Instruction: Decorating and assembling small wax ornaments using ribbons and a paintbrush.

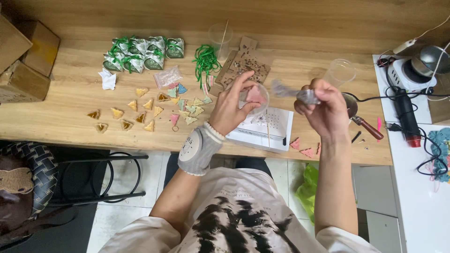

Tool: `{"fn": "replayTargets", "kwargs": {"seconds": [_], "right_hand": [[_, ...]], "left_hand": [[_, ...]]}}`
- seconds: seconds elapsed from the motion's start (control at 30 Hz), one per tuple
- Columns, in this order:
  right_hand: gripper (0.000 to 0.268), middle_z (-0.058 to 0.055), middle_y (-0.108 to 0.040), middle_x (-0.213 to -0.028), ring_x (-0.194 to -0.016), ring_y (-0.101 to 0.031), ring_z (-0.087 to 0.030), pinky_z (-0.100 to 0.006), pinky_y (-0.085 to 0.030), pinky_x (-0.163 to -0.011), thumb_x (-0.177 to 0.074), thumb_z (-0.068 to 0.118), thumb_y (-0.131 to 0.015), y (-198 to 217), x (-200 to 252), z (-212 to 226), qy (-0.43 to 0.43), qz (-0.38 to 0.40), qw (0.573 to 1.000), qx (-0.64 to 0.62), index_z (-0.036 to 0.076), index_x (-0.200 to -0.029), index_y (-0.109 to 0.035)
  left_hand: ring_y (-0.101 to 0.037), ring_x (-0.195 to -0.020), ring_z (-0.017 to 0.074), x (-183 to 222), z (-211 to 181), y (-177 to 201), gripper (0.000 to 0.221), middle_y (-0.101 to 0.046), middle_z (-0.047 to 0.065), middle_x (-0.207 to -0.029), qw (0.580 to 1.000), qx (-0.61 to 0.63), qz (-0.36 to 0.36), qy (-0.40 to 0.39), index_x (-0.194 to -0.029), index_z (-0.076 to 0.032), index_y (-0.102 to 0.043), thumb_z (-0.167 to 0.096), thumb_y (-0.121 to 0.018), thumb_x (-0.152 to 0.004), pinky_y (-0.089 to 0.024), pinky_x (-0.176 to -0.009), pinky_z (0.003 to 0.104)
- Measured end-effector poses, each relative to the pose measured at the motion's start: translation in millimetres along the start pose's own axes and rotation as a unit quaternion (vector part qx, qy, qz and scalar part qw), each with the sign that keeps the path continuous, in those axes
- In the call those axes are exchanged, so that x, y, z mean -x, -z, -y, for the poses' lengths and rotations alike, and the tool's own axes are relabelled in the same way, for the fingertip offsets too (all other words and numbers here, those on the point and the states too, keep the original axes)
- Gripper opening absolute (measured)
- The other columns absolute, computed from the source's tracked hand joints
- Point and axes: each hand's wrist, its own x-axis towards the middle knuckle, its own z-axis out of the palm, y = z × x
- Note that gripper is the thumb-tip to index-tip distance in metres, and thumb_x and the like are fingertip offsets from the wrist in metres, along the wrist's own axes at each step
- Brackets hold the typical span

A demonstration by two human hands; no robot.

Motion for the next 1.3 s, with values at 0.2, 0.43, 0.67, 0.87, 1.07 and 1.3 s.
{"fn": "replayTargets", "kwargs": {"seconds": [0.2, 0.43, 0.67, 0.87, 1.07, 1.3], "right_hand": [[0.02, -0.003, -0.059, -0.076, -0.072, -0.054, -0.011, -0.03, -0.041, -0.071, -0.102, 0.015, -0.063, 14.3, -8.4, -16.5, 0.011, -0.065, 0.972, 0.224, 0.008, -0.084, -0.057], [0.018, -0.002, -0.06, -0.073, -0.066, -0.054, -0.012, -0.031, -0.043, -0.067, -0.098, 0.013, -0.065, 11.5, -6.9, -10.3, 0.004, -0.04, 0.995, 0.09, 0.01, -0.081, -0.059], [0.023, -0.002, -0.06, -0.073, -0.069, -0.054, -0.012, -0.031, -0.044, -0.07, -0.099, 0.018, -0.069, 3.1, -11.4, -11.7, 0.038, 0.062, 0.996, 0.051, 0.009, -0.082, -0.057], [0.029, -0.001, -0.059, -0.071, -0.068, -0.051, -0.012, -0.033, -0.039, -0.07, -0.104, 0.02, -0.071, 17.6, -12.9, -20.8, 0.041, 0.114, 0.989, -0.084, 0.008, -0.082, -0.057], [0.023, -0.004, -0.061, -0.077, -0.073, -0.055, -0.014, -0.032, -0.043, -0.074, -0.102, 0.02, -0.069, 9.3, -12.8, -15.5, 0.022, 0.062, 0.998, 0.024, 0.009, -0.085, -0.057], [0.021, -0.003, -0.061, -0.082, -0.08, -0.056, -0.015, -0.032, -0.045, -0.079, -0.102, 0.021, -0.067, 11.4, -7.9, -32.3, -0.027, -0.014, 0.993, 0.118, 0.007, -0.088, -0.06]], "left_hand": [[-0.071, -0.119, 0.0333, 5.9, 4.5, -6.9, 0.078, -0.07, 0.018, -0.124, 1.0, 0.013, -0.004, 0.014, -0.148, -0.007, -0.043, -0.007, -0.086, -0.083, -0.059, -0.098, 0.039], [-0.072, -0.116, 0.0316, 7.5, 4.7, -5.3, 0.078, -0.072, 0.017, -0.125, 1.0, 0.012, -0.011, 0.01, -0.147, -0.006, -0.043, -0.002, -0.084, -0.081, -0.058, -0.097, 0.039], [-0.072, -0.116, 0.0307, 8.6, 2.9, -8.4, 0.079, -0.072, 0.016, -0.122, 1.0, 0.019, -0.01, 0.019, -0.147, -0.004, -0.043, -0.006, -0.086, -0.08, -0.058, -0.096, 0.039], [-0.071, -0.117, 0.0311, 10.0, 4.3, -7.9, 0.078, -0.073, 0.016, -0.122, 1.0, 0.004, -0.006, 0.024, -0.146, -0.004, -0.044, -0.008, -0.086, -0.08, -0.058, -0.095, 0.04], [-0.071, -0.116, 0.0305, 8.7, 6.6, -9.5, 0.079, -0.072, 0.016, -0.123, 0.999, 0.024, -0.011, 0.036, -0.146, -0.004, -0.043, -0.008, -0.086, -0.08, -0.058, -0.097, 0.039], [-0.071, -0.116, 0.0299, 11.7, 2.5, -9.3, 0.079, -0.07, 0.017, -0.124, 0.998, 0.032, -0.023, 0.049, -0.147, -0.004, -0.043, -0.005, -0.084, -0.08, -0.058, -0.095, 0.038]]}}
